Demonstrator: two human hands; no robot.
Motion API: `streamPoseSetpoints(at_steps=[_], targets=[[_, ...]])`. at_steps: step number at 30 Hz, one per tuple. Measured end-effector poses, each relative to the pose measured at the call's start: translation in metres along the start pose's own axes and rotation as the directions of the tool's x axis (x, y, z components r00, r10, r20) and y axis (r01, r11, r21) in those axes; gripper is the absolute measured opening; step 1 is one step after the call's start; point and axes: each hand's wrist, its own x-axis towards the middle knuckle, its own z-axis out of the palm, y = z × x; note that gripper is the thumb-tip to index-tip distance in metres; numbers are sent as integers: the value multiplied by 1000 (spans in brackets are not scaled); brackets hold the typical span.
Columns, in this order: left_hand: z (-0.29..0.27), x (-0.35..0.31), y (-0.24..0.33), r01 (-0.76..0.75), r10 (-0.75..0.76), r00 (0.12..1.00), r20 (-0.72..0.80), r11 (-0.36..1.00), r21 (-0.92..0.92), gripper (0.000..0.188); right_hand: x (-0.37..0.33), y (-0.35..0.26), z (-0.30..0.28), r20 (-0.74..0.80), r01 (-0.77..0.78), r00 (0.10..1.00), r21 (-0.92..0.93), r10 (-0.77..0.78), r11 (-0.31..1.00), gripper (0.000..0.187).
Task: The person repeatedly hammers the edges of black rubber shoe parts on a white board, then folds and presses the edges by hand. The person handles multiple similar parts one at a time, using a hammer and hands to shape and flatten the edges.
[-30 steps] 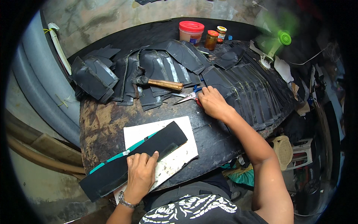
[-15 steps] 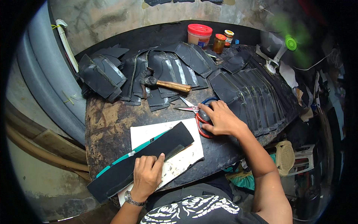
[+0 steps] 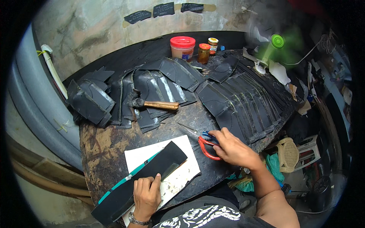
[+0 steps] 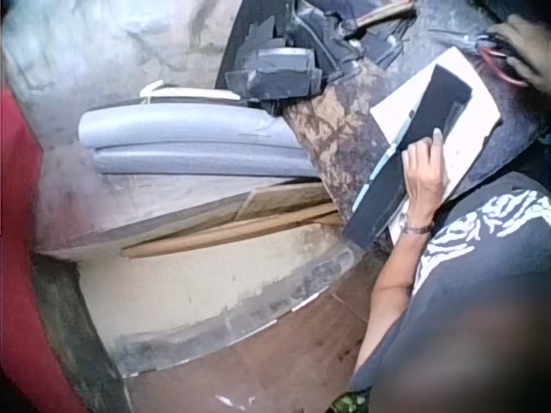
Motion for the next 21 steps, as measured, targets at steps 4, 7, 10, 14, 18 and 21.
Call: streamPoseSetpoints(at_steps=[4, 7, 10, 14, 18, 21], targets=[[3, 2, 0, -33, 32, 999, -14, 999, -20, 32, 16, 16, -23, -182, 134, 979, 220, -94, 966, 45], [6, 3, 0, -51, 51, 998, -23, 998, -20, 30, 87, 37, -24, -276, 142, 957, 178, -89, 974, 45], [6, 4, 0, -45, 45, 999, -22, 998, -37, 31, 185, 52, -12, -353, -116, 921, 162, 168, 980, 53], [3, 7, 0, -29, 30, 1000, 5, 999, -40, 34, 272, 51, 25, -311, -465, 777, 305, 548, 831, 70], [1, 8, 0, -25, 26, 1000, 10, 998, -59, 38, 279, 38, 49, -349, -495, 828, -91, 438, 864, 60], [3, 8, 0, 11, -9, 999, 31, 997, -80, 33, 266, 14, 59, -661, -238, 750, -314, -32, 919, 32]])
